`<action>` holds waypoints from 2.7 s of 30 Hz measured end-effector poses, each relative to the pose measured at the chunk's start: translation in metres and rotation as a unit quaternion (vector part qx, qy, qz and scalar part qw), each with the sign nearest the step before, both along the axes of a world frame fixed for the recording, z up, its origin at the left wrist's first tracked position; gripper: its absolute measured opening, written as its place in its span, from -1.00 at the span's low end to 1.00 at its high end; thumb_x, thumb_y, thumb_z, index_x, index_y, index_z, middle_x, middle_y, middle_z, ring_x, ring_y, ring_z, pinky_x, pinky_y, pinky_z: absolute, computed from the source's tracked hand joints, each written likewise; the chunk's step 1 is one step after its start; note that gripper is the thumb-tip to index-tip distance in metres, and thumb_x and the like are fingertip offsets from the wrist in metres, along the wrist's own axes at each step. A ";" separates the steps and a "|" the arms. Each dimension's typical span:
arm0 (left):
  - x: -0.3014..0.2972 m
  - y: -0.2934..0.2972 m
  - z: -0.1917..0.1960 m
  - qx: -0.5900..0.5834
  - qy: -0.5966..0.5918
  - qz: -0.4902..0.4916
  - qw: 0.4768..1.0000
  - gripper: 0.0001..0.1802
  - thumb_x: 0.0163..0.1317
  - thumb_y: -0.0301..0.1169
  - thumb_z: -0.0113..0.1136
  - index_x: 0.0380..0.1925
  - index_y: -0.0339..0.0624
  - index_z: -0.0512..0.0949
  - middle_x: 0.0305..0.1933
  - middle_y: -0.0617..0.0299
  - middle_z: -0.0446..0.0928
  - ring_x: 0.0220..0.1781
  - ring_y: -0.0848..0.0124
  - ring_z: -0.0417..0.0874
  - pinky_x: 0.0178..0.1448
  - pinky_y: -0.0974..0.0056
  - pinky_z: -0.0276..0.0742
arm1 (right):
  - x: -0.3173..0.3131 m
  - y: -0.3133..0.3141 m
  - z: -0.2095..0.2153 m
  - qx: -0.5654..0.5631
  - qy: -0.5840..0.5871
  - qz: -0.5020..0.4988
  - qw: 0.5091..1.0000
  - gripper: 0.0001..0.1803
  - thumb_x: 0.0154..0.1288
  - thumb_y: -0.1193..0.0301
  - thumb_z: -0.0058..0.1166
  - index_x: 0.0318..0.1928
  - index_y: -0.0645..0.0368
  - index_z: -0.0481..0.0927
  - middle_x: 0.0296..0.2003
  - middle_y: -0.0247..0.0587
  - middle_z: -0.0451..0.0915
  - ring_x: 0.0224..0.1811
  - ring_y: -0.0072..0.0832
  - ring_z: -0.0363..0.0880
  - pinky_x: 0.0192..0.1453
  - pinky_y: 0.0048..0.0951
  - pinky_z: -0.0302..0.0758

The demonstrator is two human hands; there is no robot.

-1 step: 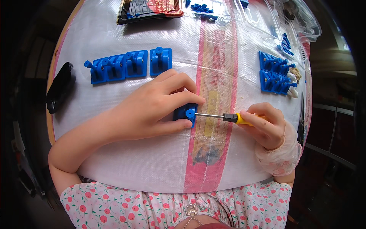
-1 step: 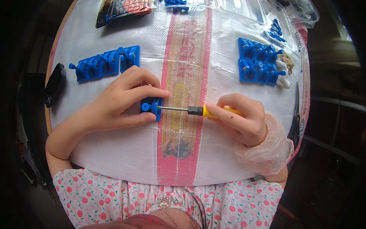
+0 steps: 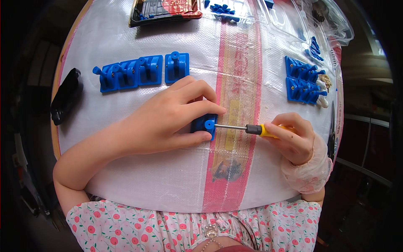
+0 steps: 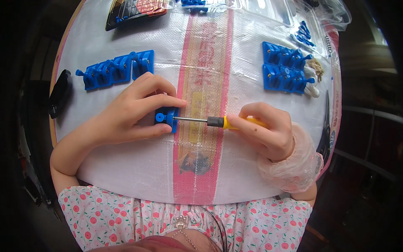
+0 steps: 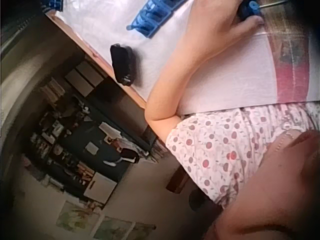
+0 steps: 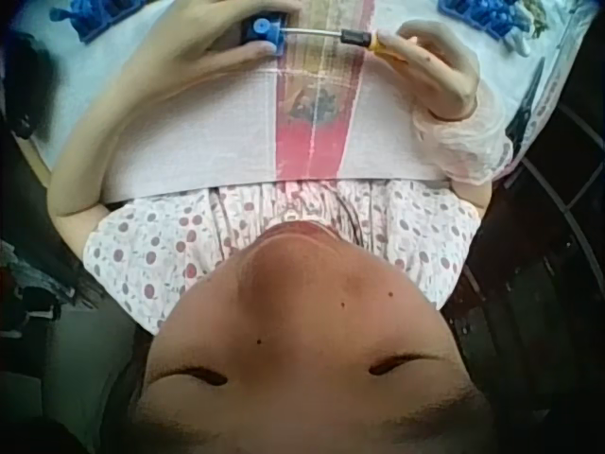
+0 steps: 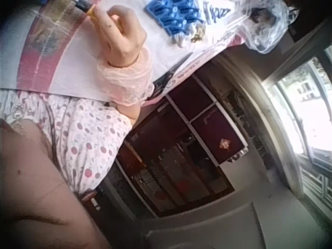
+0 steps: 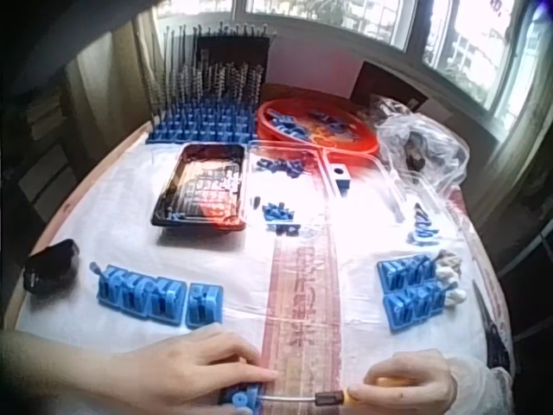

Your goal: Assembling blue plastic components using a yellow-handled screwdriver.

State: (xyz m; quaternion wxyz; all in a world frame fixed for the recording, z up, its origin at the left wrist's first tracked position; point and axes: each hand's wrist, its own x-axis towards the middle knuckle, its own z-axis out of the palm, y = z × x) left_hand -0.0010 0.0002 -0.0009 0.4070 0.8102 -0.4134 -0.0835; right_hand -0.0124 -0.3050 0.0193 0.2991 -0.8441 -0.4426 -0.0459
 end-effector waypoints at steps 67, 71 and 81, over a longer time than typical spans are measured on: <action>0.000 0.001 -0.001 -0.001 -0.004 -0.003 1.000 -0.50 0.02 -0.36 0.37 0.04 -0.11 0.56 -0.04 0.18 0.43 0.02 0.25 0.43 0.13 0.21 0.36 | 0.004 0.000 -0.001 0.004 0.059 0.000 0.998 -0.57 -0.05 0.50 0.40 -0.09 0.31 0.64 -0.41 -0.09 0.60 -0.54 -0.38 0.58 -0.51 -0.47 0.45; 0.000 0.001 -0.001 -0.002 -0.009 -0.004 1.000 -0.50 0.02 -0.37 0.36 0.04 -0.12 0.56 -0.04 0.18 0.43 0.02 0.25 0.43 0.13 0.21 0.36 | 0.005 0.000 0.005 0.004 0.080 0.014 0.997 -0.58 -0.02 0.48 0.39 -0.09 0.33 0.63 -0.42 -0.09 0.59 -0.55 -0.39 0.57 -0.52 -0.50 0.41; 0.001 0.001 -0.001 0.001 -0.011 -0.007 1.000 -0.50 0.02 -0.39 0.35 0.05 -0.13 0.55 -0.03 0.17 0.42 0.03 0.24 0.43 0.13 0.21 0.36 | 0.007 -0.004 -0.002 0.025 0.089 0.008 0.996 -0.64 0.08 0.54 0.33 -0.06 0.31 0.64 -0.39 -0.14 0.60 -0.55 -0.51 0.54 -0.54 -0.57 0.37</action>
